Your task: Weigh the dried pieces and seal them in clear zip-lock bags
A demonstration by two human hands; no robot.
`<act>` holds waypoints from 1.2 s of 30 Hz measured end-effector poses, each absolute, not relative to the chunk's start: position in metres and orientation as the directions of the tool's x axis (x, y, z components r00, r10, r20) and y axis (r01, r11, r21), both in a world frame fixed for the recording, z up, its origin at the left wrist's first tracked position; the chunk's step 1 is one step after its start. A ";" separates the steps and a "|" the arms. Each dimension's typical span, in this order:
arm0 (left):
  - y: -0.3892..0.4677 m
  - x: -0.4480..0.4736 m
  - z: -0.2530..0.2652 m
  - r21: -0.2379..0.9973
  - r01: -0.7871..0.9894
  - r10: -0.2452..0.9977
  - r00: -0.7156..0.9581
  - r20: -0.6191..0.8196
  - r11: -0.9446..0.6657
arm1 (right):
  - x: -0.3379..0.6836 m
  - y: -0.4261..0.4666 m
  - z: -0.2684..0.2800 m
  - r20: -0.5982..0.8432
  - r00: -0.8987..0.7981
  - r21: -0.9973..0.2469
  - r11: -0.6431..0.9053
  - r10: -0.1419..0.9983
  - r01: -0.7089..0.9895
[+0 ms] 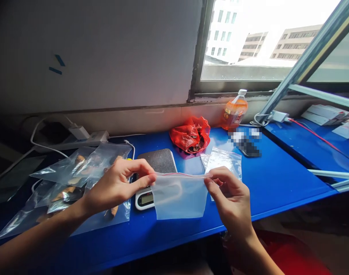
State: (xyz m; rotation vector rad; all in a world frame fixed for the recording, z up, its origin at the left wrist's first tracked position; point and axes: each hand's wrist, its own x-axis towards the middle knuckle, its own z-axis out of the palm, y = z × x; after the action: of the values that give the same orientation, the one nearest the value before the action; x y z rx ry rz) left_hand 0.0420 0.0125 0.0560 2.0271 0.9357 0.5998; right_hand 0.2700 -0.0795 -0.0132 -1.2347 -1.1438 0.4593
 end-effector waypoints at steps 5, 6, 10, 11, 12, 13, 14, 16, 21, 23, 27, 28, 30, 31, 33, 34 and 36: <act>0.012 0.043 0.056 0.759 0.433 0.774 0.617 0.143 -0.485 | 0.277 -0.062 0.002 0.481 0.339 -0.867 0.382 0.809 0.318; 0.013 0.043 0.055 0.760 0.437 0.780 0.609 0.145 -0.482 | 0.278 -0.059 0.003 0.483 0.327 -0.865 0.383 0.812 0.325; 0.021 0.043 0.055 0.763 0.467 0.801 0.589 0.109 -0.447 | 0.281 -0.050 0.000 0.464 0.317 -0.874 0.370 0.827 0.316; 0.023 0.043 0.056 0.760 0.476 0.800 0.592 0.095 -0.443 | 0.280 -0.049 -0.001 0.444 0.322 -0.886 0.357 0.836 0.295; 0.025 0.044 0.057 0.753 0.486 0.797 0.599 0.083 -0.444 | 0.279 -0.049 -0.002 0.422 0.327 -0.899 0.345 0.846 0.269; 0.027 0.046 0.058 0.743 0.493 0.789 0.610 0.075 -0.452 | 0.278 -0.049 -0.002 0.397 0.331 -0.913 0.331 0.856 0.239; 0.029 0.048 0.059 0.733 0.495 0.776 0.628 0.069 -0.466 | 0.277 -0.049 -0.001 0.370 0.336 -0.926 0.314 0.866 0.212; 0.032 0.051 0.061 0.719 0.488 0.733 0.679 0.043 -0.495 | 0.279 -0.052 0.002 0.332 0.363 -0.942 0.283 0.871 0.182; 0.055 0.026 0.060 0.582 0.598 0.696 0.714 -0.075 -0.551 | 0.325 -0.048 -0.001 0.277 0.526 -0.936 0.102 0.804 0.337; 0.074 -0.006 0.054 0.408 0.752 0.804 0.591 -0.069 -0.518 | 0.359 -0.041 -0.014 0.260 0.555 -0.903 -0.005 0.790 0.430; 0.113 -0.081 0.028 0.015 0.982 0.982 0.188 0.004 -0.188 | 0.417 -0.027 -0.034 0.313 0.566 -0.647 -0.265 0.763 0.715; 0.119 -0.096 0.021 -0.035 0.992 0.993 0.118 -0.019 -0.119 | 0.423 -0.025 -0.034 0.381 0.588 -0.604 -0.289 0.714 0.743; 0.122 -0.115 0.011 -0.058 0.997 0.995 0.051 -0.081 -0.056 | 0.421 -0.021 -0.028 0.526 0.621 -0.594 -0.272 0.581 0.758; 0.121 -0.120 0.008 -0.055 0.997 0.995 0.043 -0.095 -0.049 | 0.413 -0.020 -0.023 0.573 0.608 -0.598 -0.227 0.550 0.769; 0.116 -0.120 0.007 -0.032 0.998 0.993 0.051 -0.105 -0.054 | 0.387 -0.018 -0.015 0.593 0.472 -0.559 -0.089 0.653 0.825; 0.114 -0.116 0.009 -0.019 0.998 0.993 0.058 -0.106 -0.061 | 0.370 -0.018 -0.013 0.550 0.328 -0.514 0.002 0.768 0.858; 0.110 -0.108 0.012 0.003 0.997 0.991 0.077 -0.113 -0.077 | 0.337 -0.020 -0.017 0.365 -0.032 -0.429 0.198 0.930 0.881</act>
State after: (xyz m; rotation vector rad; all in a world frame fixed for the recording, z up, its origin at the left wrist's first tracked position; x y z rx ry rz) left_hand -0.1083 0.1104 0.0122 2.2456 2.0780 -0.1239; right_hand 0.3366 -0.0199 -0.0171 -1.6836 -1.9108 0.1124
